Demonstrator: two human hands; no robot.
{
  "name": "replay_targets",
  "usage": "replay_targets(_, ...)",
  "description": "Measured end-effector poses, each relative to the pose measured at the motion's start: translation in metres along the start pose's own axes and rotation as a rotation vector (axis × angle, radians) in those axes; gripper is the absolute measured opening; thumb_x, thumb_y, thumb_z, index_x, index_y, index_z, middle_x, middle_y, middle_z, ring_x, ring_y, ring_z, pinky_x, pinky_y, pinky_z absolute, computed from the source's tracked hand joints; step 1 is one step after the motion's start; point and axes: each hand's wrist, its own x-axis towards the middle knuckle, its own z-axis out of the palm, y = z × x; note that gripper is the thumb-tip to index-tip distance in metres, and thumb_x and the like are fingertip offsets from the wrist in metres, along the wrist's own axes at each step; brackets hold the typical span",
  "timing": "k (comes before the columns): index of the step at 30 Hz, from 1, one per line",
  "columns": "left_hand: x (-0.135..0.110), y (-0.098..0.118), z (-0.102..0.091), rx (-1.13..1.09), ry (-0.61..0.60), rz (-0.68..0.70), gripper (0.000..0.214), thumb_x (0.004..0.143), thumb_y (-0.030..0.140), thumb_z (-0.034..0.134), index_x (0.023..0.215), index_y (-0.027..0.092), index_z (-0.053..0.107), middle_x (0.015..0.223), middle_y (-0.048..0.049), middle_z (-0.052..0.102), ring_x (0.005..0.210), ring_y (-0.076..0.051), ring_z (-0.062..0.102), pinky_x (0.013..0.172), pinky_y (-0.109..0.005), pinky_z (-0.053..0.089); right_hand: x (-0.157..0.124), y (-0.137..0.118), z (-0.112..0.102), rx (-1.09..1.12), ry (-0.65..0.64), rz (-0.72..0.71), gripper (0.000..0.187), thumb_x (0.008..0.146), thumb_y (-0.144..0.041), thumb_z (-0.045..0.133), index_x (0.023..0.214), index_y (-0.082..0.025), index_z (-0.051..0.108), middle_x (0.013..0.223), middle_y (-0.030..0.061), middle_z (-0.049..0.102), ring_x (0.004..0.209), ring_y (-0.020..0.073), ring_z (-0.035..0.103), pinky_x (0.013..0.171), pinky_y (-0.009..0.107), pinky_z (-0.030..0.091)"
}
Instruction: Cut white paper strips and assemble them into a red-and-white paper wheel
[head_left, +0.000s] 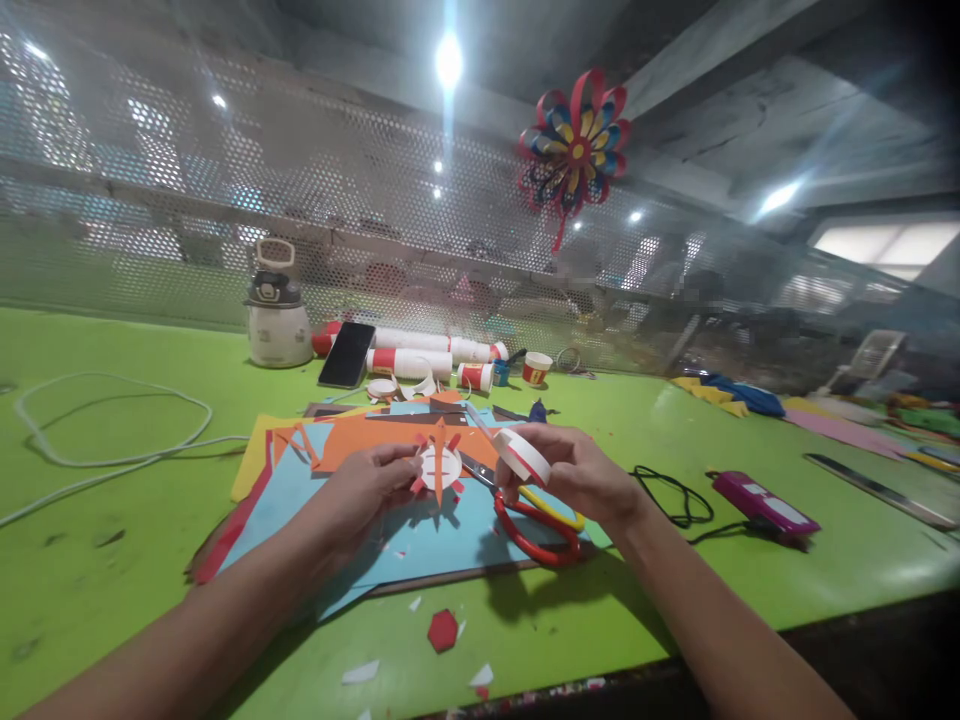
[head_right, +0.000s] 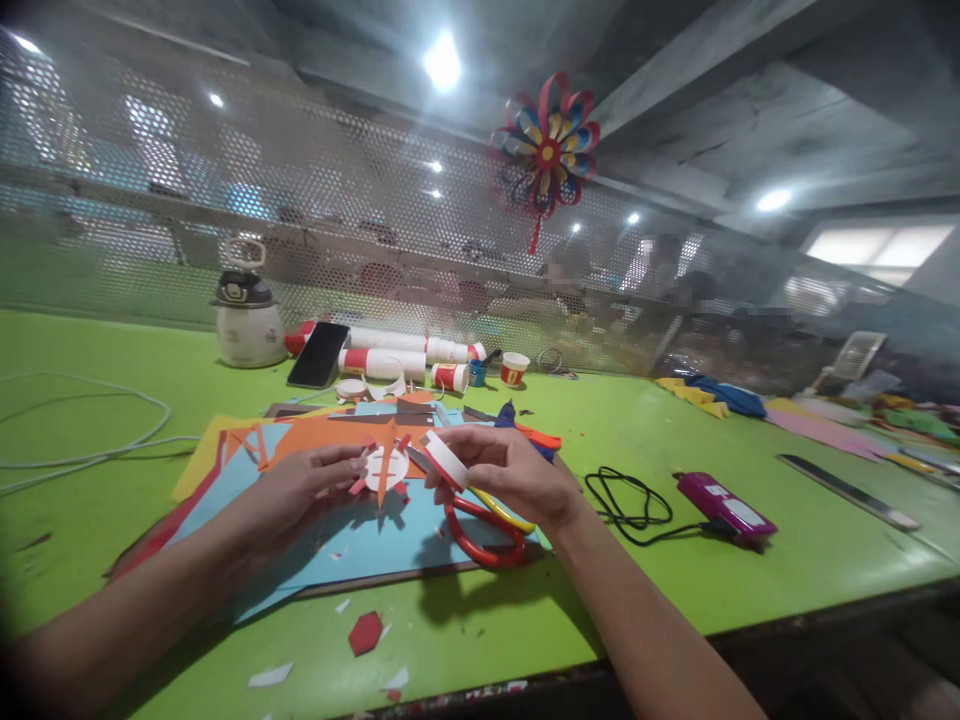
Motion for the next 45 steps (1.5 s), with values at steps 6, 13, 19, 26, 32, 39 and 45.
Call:
replay_targets(6, 0.0, -0.001, -0.001, -0.004, -0.017, 0.004, 0.027, 0.072, 0.014, 0.065, 0.097, 0.005, 0.062, 0.083, -0.0116, 0.067, 0.074, -0.018, 0.064, 0.072, -0.029, 0.054, 0.0, -0.002, 0.002, 0.007, -0.002, 0.014, 0.049, 0.073, -0.034, 0.073, 0.117, -0.017, 0.062, 0.088, 0.0075, 0.07, 0.073, 0.016, 0.065, 0.07, 0.032, 0.051)
replay_targets(13, -0.001, 0.001, -0.001, 0.003, -0.002, 0.0, 0.027, 0.071, 0.013, 0.066, 0.097, 0.005, 0.063, 0.082, -0.0118, 0.067, 0.073, -0.017, 0.065, 0.072, -0.027, 0.054, 0.001, 0.002, -0.001, -0.042, 0.079, 0.043, 0.044, 0.07, -0.032, 0.076, 0.111, -0.019, 0.066, 0.091, 0.0062, 0.069, 0.078, 0.0161, 0.063, 0.072, 0.032, 0.05)
replay_targets(19, -0.002, 0.002, 0.0, -0.004, 0.034, -0.004, 0.018, 0.07, 0.011, 0.066, 0.089, 0.008, 0.066, 0.084, -0.0111, 0.068, 0.07, -0.015, 0.064, 0.071, -0.026, 0.054, 0.003, 0.0, 0.002, -0.23, 0.187, 0.108, 0.04, 0.07, -0.018, 0.075, 0.11, -0.022, 0.066, 0.104, 0.0055, 0.068, 0.093, 0.0182, 0.061, 0.084, 0.036, 0.049)
replay_targets(26, 0.0, 0.003, 0.0, 0.005, 0.052, -0.011, 0.024, 0.071, 0.01, 0.066, 0.095, 0.006, 0.066, 0.088, -0.0124, 0.069, 0.07, -0.014, 0.063, 0.072, -0.026, 0.052, 0.002, -0.003, 0.001, -0.538, 0.161, 0.082, 0.044, 0.073, -0.026, 0.073, 0.116, -0.021, 0.062, 0.108, 0.0074, 0.065, 0.093, 0.0201, 0.062, 0.085, 0.04, 0.05)
replay_targets(32, 0.001, 0.0, 0.001, 0.006, 0.021, -0.009, 0.022, 0.072, 0.012, 0.066, 0.093, 0.006, 0.065, 0.088, -0.0122, 0.068, 0.074, -0.016, 0.064, 0.074, -0.027, 0.052, 0.003, -0.005, 0.009, -0.921, 0.195, 0.058, 0.045, 0.076, -0.036, 0.068, 0.116, -0.017, 0.06, 0.111, 0.01, 0.063, 0.09, 0.0207, 0.061, 0.081, 0.038, 0.052)
replay_targets(39, 0.0, 0.002, 0.002, 0.002, 0.056, -0.037, 0.021, 0.071, 0.01, 0.066, 0.092, 0.008, 0.066, 0.09, -0.0103, 0.069, 0.069, -0.014, 0.063, 0.071, -0.026, 0.053, 0.003, -0.006, 0.01, -0.992, 0.169, 0.004, 0.041, 0.078, -0.034, 0.067, 0.115, -0.018, 0.059, 0.107, 0.0087, 0.063, 0.087, 0.0192, 0.061, 0.079, 0.035, 0.052)
replay_targets(45, -0.003, 0.005, 0.005, 0.001, 0.093, -0.042, 0.019, 0.068, 0.01, 0.069, 0.086, 0.009, 0.069, 0.093, -0.0113, 0.07, 0.072, -0.015, 0.064, 0.072, -0.028, 0.053, 0.003, -0.002, 0.007, -0.849, 0.204, 0.068, 0.047, 0.075, -0.037, 0.069, 0.117, -0.019, 0.059, 0.106, 0.0083, 0.063, 0.089, 0.0201, 0.06, 0.081, 0.038, 0.051)
